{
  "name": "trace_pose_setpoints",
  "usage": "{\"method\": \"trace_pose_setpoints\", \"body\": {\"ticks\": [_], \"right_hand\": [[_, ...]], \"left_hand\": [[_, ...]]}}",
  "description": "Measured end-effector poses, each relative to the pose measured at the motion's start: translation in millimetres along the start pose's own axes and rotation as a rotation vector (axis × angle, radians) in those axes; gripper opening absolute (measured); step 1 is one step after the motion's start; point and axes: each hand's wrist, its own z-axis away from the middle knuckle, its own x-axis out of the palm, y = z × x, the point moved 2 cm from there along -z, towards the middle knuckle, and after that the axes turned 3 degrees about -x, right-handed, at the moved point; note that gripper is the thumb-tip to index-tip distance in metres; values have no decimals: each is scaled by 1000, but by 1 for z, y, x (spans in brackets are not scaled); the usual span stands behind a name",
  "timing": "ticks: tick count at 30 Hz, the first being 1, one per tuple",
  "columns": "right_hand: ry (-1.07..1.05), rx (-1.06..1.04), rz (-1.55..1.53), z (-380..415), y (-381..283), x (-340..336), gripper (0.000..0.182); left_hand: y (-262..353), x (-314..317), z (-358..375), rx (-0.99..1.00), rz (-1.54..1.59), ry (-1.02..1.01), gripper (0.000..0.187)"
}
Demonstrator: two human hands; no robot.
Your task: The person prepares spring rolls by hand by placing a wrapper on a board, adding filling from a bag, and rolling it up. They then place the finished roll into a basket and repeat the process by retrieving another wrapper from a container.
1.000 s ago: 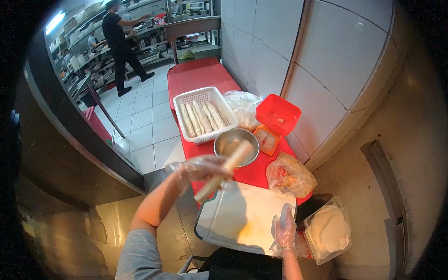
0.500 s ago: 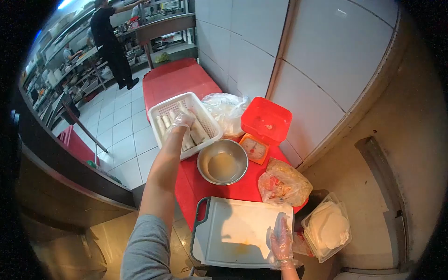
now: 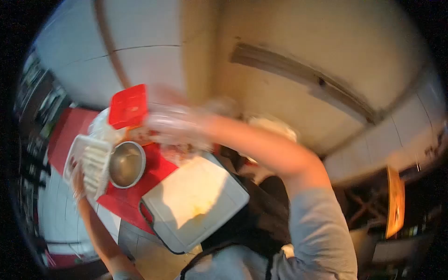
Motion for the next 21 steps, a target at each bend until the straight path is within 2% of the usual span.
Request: {"method": "trace_pose_setpoints", "body": {"ticks": [3,4,5,8,14,17,18,20,21], "right_hand": [[-75,-67,215,-37,-22,-10,32],[-67,-99,273,-46,-35,-11,31],[-51,-127,318,-57,-41,-9,30],[49,-211,424,-72,-63,-5,27],[319,-439,591,-65,-88,11,21],[478,-508,479,-31,-82,30,18],[556,-499,353,-9,-73,34,17],[658,-318,-60,62,-33,40,19],[565,-202,-63,108,25,64,24]], "left_hand": [[41,-5,37,14,99,-88,51],[60,-3,59,19,148,-86,52],[52,-3,55,46,195,-142,51],[99,13,102,66,213,-163,51],[89,83,161,20,283,-318,48],[86,120,178,-33,323,-418,47],[86,129,185,-61,340,-460,46],[93,156,205,-38,339,-547,45],[109,176,217,264,200,-455,42]]}}
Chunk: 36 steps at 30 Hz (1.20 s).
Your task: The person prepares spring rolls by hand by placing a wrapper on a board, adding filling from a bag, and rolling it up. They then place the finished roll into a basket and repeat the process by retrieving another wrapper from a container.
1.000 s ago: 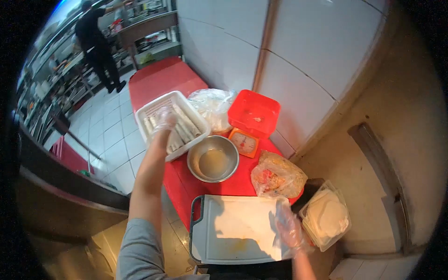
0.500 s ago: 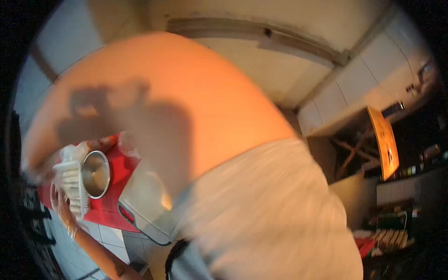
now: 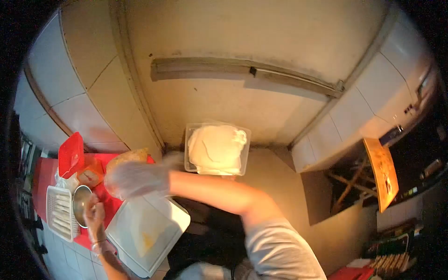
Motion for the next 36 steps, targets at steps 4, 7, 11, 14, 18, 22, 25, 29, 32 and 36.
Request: {"method": "trace_pose_setpoints", "body": {"ticks": [4,7,11,14,18,22,25,29,32,36], "right_hand": [[347,1203,228,283,60,-59,39],[432,1484,653,471,92,-54,51],[744,1560,798,579,144,-19,53],[934,1780,123,569,156,-25,47],[1477,1556,-345,585,149,-24,26],[1288,1514,106,649,83,-57,18],[1708,1403,-180,656,8,-75,35],[1858,1458,-146,682,-62,-75,32],[1887,1497,-89,692,-86,-62,20],[1826,1532,-125,690,-95,-45,17]], "left_hand": [[38,89,-1,-99,31,-160,31],[67,155,-13,-46,-165,-243,31],[90,259,-43,-104,-136,-529,31],[87,336,-53,-40,-2,-659,27],[39,414,-59,209,-123,-733,21],[-17,476,-50,271,-219,-952,21],[-43,520,-38,338,-305,-1223,25],[-91,571,-33,449,-611,-1319,37],[-101,589,-31,745,-716,-1269,51],[-90,574,-23,793,-571,-1152,73]]}}
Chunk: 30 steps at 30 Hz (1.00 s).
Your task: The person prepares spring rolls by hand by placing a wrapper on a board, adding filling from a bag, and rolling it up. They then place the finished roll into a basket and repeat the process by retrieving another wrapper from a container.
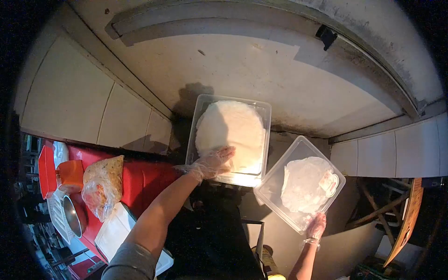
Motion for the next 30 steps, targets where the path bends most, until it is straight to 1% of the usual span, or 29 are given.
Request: {"method": "trace_pose_setpoints", "body": {"ticks": [1,4,5,7,8,10,13,14,15,16,17,18,20,21,23,24,26,28,29,30], "right_hand": [[71,74,-101,3,4,2,16],[166,96,-97,10,12,2,15],[232,167,-135,17,3,10,13],[171,83,-125,15,13,-1,10],[139,41,-118,14,17,-6,9],[148,58,-146,11,23,-13,7],[188,92,-155,14,22,-11,9],[204,106,-152,14,20,-8,10],[177,124,-118,11,24,-12,19],[151,143,-84,2,40,-31,33],[125,164,-49,-4,50,-40,47],[120,169,-87,-2,46,-37,37],[108,185,-161,6,32,-23,19],[137,181,-174,9,29,-17,26],[190,170,-201,10,24,-5,40],[121,132,-168,11,19,6,36],[-19,55,-101,15,10,34,29],[7,57,-164,23,-5,85,20],[-51,13,-124,22,-3,99,19],[-61,66,-102,30,-13,124,17]], "left_hand": [[2,0,2,-52,125,10,79],[19,-22,3,-167,8,-153,100],[21,-20,2,-180,-12,-142,101],[27,-16,6,-210,-52,-122,102],[30,-17,6,-224,-38,-99,99],[42,-30,3,-250,-10,-48,92],[47,-22,-14,-356,132,90,76],[44,-20,-17,-364,145,94,66],[39,-18,-21,-372,158,97,58],[33,-13,-23,-379,171,100,50],[19,1,-26,-354,326,225,46],[-4,23,-26,-327,480,348,42],[-30,21,-14,-467,700,454,40],[-36,0,-6,-633,764,434,41],[-37,-36,4,-925,1122,544,44],[-35,-51,7,-1040,1424,678,47],[-38,-63,11,-1120,1728,833,53],[-47,-72,18,-1080,1715,870,58],[-51,-76,18,-1049,1655,799,59],[-57,-81,17,-1017,1591,731,60]]}}
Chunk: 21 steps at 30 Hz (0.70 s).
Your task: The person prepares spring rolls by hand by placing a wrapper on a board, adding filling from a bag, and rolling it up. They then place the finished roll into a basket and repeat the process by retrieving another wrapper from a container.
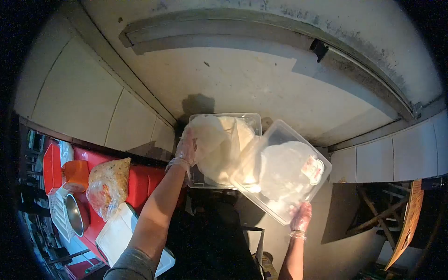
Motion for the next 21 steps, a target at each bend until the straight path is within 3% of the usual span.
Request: {"method": "trace_pose_setpoints", "body": {"ticks": [1,3,5,6,10,13,16,19,21], "right_hand": [[-72,-17,-21,-8,13,5,17],[-167,-24,-111,-26,44,17,17],[-121,-22,-103,-12,35,47,12],[-51,-24,-24,14,5,81,12],[-17,-101,27,7,22,81,11],[-2,-127,58,6,14,87,12],[-41,-115,14,10,4,99,12],[-48,-116,-5,18,-5,109,13],[-33,-138,11,22,0,110,13]], "left_hand": [[9,-1,-2,18,-84,-43,61],[36,-5,-3,362,-632,-148,61],[63,0,2,500,-794,-246,61],[82,10,12,467,-679,-293,60],[165,43,66,338,-225,-480,58],[217,48,87,471,-841,-418,61],[236,51,123,224,-1118,-286,65],[218,62,127,705,-1328,-104,70],[223,63,124,694,-1227,-248,71]]}}
